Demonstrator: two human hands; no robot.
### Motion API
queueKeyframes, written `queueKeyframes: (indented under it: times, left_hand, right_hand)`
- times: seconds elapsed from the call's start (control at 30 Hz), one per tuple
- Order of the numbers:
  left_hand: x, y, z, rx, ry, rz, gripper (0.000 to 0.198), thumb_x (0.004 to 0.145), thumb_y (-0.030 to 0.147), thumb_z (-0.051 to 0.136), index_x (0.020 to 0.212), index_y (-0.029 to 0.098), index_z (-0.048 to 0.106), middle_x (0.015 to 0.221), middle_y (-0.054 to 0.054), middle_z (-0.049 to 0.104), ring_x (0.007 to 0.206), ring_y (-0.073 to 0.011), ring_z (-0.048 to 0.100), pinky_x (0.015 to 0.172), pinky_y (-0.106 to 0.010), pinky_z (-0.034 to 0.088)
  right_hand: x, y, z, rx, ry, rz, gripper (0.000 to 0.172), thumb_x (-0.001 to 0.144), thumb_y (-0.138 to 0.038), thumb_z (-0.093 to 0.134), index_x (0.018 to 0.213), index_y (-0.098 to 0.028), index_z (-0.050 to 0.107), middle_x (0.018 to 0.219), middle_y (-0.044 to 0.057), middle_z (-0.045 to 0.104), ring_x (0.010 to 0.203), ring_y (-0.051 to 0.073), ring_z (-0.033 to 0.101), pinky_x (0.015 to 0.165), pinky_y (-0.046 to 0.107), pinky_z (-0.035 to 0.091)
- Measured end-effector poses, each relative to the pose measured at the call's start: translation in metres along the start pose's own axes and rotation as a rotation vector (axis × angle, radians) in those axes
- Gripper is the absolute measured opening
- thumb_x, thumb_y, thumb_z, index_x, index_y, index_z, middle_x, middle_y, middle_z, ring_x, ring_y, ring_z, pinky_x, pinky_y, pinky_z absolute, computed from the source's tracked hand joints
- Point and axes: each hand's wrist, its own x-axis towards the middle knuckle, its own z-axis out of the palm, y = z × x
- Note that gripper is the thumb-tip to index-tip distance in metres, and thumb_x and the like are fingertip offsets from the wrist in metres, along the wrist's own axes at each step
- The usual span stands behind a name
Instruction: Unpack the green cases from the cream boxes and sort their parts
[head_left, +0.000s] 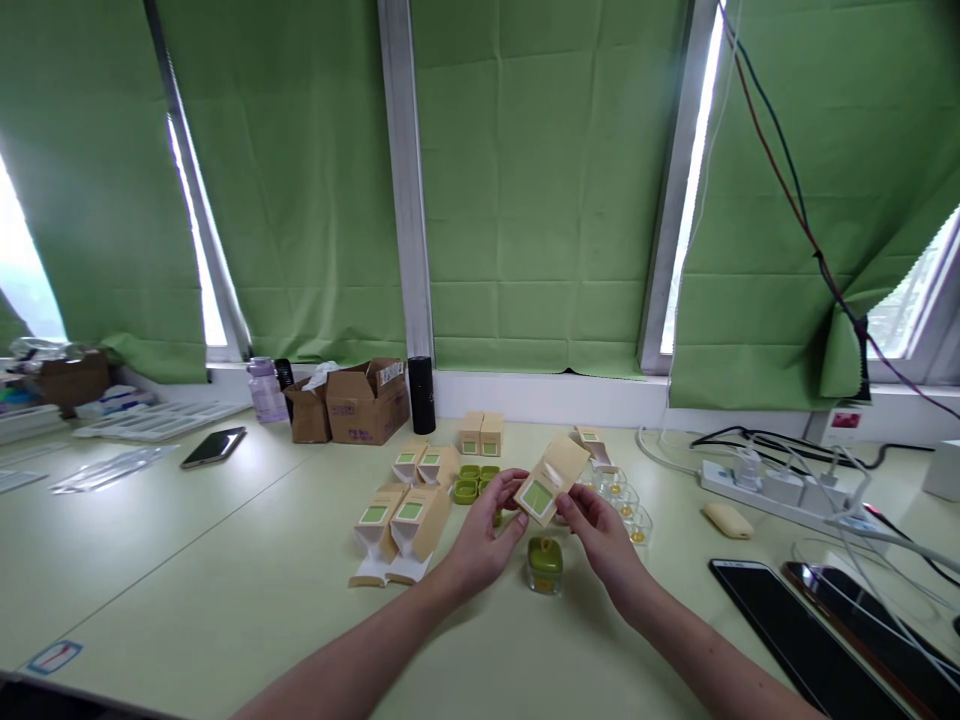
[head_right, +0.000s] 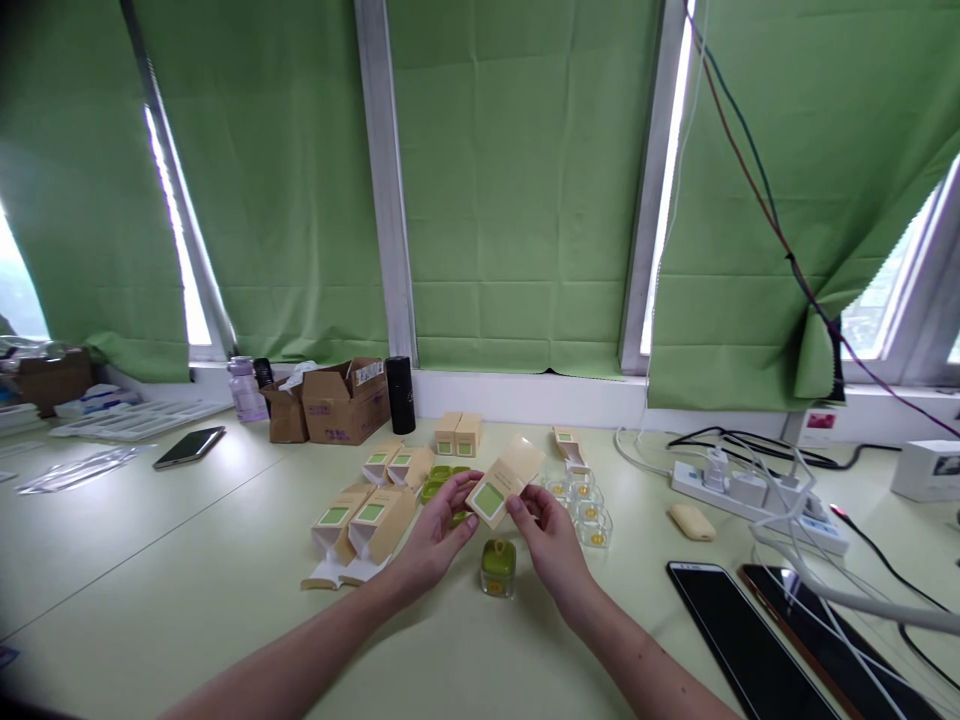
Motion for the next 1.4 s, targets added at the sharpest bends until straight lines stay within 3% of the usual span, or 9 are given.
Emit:
queueKeyframes:
  times: [0.73,1.03,1.17,1.3,1.4]
  left_hand:
    - [0.000,-0.006,-0.002,-0.021,-0.005,0.029,0.048,0.095,0.041,0.066,0.136,0.021,0.052,0.139,-0.018,0.060,0.136,-0.0329,0.054,0.112,-0.045,0.044]
    - [0.001,0.000,-0.001,0.001,0.019,-0.001,0.041,0.094,0.036,0.065,0.130,0.021,0.052,0.132,-0.015,0.063,0.127,-0.0307,0.058,0.103,-0.040,0.048]
    - [0.001,0.002,-0.001,0.013,0.026,-0.002,0.038,0.092,0.028,0.064,0.127,0.021,0.053,0.125,-0.013,0.065,0.120,-0.0281,0.061,0.097,-0.037,0.049]
    - [-0.001,0.004,0.001,-0.040,0.025,-0.034,0.050,0.079,0.009,0.061,0.126,0.023,0.052,0.124,-0.009,0.066,0.120,-0.0264,0.061,0.093,-0.033,0.050]
    - [-0.002,0.005,0.002,-0.052,0.024,-0.055,0.056,0.074,0.004,0.057,0.127,0.023,0.051,0.124,-0.009,0.066,0.120,-0.0257,0.062,0.086,-0.029,0.051]
  right_hand:
    - [0.000,0.002,0.000,0.057,-0.037,0.013,0.052,0.075,-0.065,0.081,0.103,-0.023,0.071,0.101,0.011,0.079,0.097,0.030,0.075,0.096,0.048,0.056]
    - [-0.003,-0.001,0.000,0.006,-0.070,-0.011,0.054,0.076,-0.063,0.081,0.108,-0.023,0.068,0.103,0.012,0.079,0.093,0.028,0.074,0.086,0.042,0.057]
    - [-0.004,-0.002,0.000,0.005,-0.078,0.008,0.053,0.074,-0.061,0.084,0.107,-0.022,0.069,0.101,0.012,0.079,0.090,0.026,0.074,0.084,0.039,0.057]
    - [-0.002,-0.004,0.001,0.039,-0.055,0.051,0.057,0.071,-0.066,0.083,0.104,-0.021,0.071,0.095,0.011,0.079,0.089,0.028,0.074,0.084,0.039,0.057]
    - [-0.002,-0.009,0.002,0.038,-0.039,0.082,0.058,0.069,-0.070,0.082,0.099,-0.021,0.074,0.090,0.010,0.078,0.084,0.027,0.072,0.080,0.037,0.056]
